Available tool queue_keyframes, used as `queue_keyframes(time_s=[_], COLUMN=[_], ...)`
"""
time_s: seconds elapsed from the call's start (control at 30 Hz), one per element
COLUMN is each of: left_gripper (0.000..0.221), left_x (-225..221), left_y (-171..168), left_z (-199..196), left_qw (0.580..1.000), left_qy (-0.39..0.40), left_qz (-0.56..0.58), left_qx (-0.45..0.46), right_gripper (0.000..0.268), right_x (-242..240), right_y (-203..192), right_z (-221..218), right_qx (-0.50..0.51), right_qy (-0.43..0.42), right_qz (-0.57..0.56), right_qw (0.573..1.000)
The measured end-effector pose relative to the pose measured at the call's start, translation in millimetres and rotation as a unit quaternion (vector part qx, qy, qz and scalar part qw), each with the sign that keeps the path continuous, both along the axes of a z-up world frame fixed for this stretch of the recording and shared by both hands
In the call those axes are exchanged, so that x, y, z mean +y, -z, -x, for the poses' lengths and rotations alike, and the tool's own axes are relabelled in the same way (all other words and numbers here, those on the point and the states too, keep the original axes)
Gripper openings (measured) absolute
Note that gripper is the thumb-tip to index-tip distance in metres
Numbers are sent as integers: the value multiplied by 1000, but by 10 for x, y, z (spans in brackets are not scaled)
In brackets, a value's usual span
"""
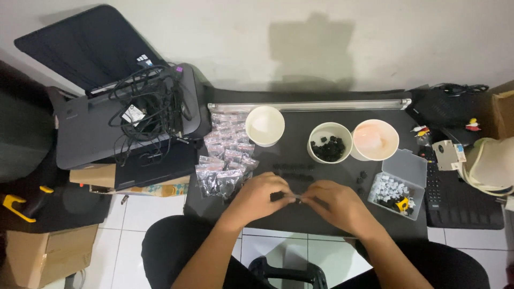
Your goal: Organizing and bagging mechanical keyboard switches into small plastic bags.
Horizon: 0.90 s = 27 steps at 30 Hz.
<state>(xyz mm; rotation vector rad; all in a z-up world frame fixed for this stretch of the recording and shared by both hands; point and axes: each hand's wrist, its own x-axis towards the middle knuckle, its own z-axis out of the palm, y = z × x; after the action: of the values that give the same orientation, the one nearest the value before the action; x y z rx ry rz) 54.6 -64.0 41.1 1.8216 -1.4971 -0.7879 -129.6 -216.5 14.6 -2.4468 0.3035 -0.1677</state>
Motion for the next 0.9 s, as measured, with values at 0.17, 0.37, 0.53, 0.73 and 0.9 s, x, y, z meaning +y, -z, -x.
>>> queue_keyframes(time_s=[0.17, 0.37, 0.53, 0.73, 0.9], left_gripper=[8, 8, 13, 5, 6], left_x=[-15, -14, -7, 12, -2], left_y=[151, 133, 141, 250, 264], left_z=[63, 43, 43, 95, 88], left_qw=[1000, 1000, 999, 993, 985], left_qy=[-8, -16, -20, -36, -56], left_qz=[21, 26, 41, 110, 148], left_qx=[5, 7, 18, 23, 70], right_gripper=[10, 11, 7, 9, 8], right_x=[10, 58, 83, 43, 19], right_y=[100, -24, 6, -48, -93], right_z=[20, -28, -42, -9, 1], right_qx=[-16, -55, -63, -88, -113], right_qy=[14, 26, 17, 47, 51], right_qz=[-17, -34, -28, -39, -98], right_qw=[1000, 998, 997, 994, 987])
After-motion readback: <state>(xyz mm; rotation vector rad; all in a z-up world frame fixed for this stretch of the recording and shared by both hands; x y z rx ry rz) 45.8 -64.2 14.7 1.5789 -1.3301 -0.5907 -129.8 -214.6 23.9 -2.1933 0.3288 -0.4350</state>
